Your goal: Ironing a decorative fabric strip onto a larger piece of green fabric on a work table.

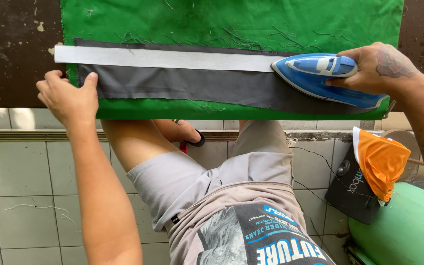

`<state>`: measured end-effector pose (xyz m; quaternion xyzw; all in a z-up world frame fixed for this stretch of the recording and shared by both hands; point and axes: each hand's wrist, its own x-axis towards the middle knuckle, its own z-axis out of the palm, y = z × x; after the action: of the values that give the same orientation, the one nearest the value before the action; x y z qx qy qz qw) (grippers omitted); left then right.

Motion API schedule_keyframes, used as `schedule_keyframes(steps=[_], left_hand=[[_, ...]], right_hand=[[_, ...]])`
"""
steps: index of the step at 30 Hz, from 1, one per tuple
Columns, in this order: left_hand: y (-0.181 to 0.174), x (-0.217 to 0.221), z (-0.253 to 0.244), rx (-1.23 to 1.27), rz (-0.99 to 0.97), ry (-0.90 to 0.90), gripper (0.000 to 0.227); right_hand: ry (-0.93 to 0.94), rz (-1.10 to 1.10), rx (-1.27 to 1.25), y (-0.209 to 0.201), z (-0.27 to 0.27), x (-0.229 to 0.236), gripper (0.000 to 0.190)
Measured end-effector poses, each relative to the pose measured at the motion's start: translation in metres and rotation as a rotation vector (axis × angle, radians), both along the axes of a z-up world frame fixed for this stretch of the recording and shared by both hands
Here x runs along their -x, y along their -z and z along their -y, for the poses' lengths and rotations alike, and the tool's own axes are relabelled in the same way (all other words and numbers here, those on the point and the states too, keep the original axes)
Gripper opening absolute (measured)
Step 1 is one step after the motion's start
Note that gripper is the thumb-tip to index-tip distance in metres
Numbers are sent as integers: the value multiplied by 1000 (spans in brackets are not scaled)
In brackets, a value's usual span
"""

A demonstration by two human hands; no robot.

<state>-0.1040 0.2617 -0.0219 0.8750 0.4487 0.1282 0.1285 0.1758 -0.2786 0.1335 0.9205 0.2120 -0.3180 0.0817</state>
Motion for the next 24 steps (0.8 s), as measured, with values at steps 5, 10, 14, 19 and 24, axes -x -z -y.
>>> schedule_keyframes(steps=[5,10,14,19,24], left_hand=[[5,-5,-18,72,-56,-32,63],[4,-6,-9,-36,7,56,57],[3,-10,3,-86,42,51,55],[1,-10,7,-123,94,77,47],[12,-10,-3,45,148,66,41]], right_hand=[[24,-3,4,0,-1,0,39],[50,-22,10,-6,-9,4,44],[139,-47,-47,-12,-22,13,36],[155,-52,-97,-12,-23,15,35],[261,-27,-325,-18,17,-4,39]])
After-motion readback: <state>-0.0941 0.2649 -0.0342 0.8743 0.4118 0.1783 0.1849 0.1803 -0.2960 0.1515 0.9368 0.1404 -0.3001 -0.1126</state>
